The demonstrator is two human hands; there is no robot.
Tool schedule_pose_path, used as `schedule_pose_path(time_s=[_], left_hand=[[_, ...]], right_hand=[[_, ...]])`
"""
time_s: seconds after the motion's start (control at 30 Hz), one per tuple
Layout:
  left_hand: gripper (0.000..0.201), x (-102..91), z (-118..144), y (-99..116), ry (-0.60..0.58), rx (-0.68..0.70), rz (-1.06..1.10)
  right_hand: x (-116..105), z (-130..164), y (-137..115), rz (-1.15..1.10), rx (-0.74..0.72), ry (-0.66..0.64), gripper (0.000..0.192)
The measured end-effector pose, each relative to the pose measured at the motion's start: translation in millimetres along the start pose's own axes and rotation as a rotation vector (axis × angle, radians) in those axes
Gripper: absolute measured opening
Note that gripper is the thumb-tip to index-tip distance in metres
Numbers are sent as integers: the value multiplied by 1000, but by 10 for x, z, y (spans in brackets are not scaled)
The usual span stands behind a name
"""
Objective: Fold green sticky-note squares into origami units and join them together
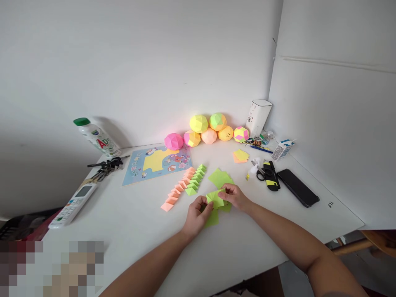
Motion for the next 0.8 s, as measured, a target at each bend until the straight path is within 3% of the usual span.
schedule_pose_path(time_s=[0.23,0.37,0.6,0.8], left_hand=[[32,-50,12,58,74,93,-15],[31,-9,27,124,46,183,-90],[28,-108,20,125,157,166,-82],[30,56,36,126,-20,171,-116]], right_hand=[[32,17,73,44,64,-44,36],[129,60,44,122,51,-129,33],[165,75,18,146,35,-148,34],[115,52,52,156,55,-95,34]])
Point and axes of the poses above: each hand's wrist, its own z-axis away from the middle knuckle, its own x-axis out of the palm, y = z × x, the point moved 9 cm from there along -z, towards the middle knuckle, and after that the axes turned 4 degrees about y, right-handed, at the moved point
